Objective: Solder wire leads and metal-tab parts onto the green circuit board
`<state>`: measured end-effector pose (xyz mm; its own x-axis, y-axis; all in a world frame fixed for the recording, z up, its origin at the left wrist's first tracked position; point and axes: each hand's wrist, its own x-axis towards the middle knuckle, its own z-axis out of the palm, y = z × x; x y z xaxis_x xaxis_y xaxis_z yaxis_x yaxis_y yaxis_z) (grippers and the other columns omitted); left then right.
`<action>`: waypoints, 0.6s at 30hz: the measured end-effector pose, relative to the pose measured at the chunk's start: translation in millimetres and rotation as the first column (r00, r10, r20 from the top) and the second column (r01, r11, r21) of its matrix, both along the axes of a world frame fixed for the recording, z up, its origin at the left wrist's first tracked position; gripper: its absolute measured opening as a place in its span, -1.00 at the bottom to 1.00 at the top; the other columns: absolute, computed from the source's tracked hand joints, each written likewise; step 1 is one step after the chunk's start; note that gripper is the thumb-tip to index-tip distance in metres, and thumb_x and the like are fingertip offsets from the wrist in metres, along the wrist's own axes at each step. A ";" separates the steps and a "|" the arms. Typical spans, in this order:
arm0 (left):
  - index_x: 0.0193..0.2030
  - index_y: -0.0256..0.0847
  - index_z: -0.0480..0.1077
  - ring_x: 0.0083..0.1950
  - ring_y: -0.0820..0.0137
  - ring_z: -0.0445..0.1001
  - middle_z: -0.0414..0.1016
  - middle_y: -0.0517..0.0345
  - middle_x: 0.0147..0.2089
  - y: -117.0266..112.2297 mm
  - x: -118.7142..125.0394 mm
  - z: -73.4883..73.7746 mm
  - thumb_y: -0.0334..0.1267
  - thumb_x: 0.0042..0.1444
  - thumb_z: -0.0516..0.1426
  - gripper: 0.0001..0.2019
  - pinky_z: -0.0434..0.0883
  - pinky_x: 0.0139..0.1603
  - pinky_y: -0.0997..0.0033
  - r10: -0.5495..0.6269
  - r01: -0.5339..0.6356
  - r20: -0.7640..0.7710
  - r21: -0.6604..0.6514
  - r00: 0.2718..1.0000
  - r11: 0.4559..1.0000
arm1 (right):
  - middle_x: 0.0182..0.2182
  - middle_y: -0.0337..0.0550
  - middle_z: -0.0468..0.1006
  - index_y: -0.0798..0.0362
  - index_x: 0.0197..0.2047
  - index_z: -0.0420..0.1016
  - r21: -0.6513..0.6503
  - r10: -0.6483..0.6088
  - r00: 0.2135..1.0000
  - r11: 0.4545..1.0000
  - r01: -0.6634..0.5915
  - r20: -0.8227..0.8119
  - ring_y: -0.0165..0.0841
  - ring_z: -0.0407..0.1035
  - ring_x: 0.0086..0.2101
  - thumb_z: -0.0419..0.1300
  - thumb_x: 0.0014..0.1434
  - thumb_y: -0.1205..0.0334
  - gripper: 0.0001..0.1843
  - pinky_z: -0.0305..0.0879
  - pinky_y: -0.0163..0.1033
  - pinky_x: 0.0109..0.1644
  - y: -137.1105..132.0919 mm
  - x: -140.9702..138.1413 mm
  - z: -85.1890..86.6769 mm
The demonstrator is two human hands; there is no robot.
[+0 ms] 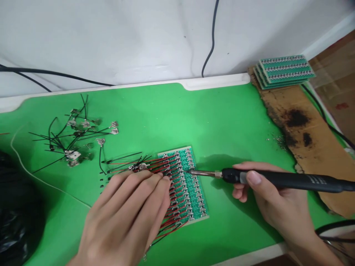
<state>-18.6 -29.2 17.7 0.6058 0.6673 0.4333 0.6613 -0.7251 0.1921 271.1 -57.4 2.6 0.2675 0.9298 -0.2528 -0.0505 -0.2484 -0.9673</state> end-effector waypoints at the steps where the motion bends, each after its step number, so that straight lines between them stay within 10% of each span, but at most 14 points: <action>1: 0.13 -0.31 0.55 0.05 0.18 0.73 0.79 0.04 0.03 0.4 0.0 0.4 -0.50 0.46 0.23 -0.82 0.57 0.17 0.03 0.000 0.000 -0.003 0.000 1.000 1.000 | -0.50 -0.23 0.71 -0.13 -0.13 0.87 -0.029 -0.019 1.000 0.999 0.019 0.000 -0.42 0.58 -0.55 0.61 0.24 -0.20 -0.65 0.59 -0.40 -0.45 -0.3 -1.6 2.2; 18: 0.13 -0.26 0.55 0.03 0.19 0.75 0.79 0.06 0.02 2.5 -0.2 -0.1 -0.50 0.46 0.22 -0.81 0.59 0.12 0.05 -0.013 0.013 -0.006 -0.009 1.000 1.000 | -0.50 -0.19 0.71 -0.10 -0.09 0.85 -0.027 0.029 0.999 0.999 -0.028 0.021 -0.36 0.60 -0.55 0.55 0.33 -0.17 -0.68 0.63 -0.34 -0.46 -0.4 4.2 -1.0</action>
<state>-18.8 -26.7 17.6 0.6170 0.6633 0.4235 0.6530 -0.7319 0.1950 275.2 -57.8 1.6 0.2467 0.9301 -0.2723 -0.0220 -0.2755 -0.9610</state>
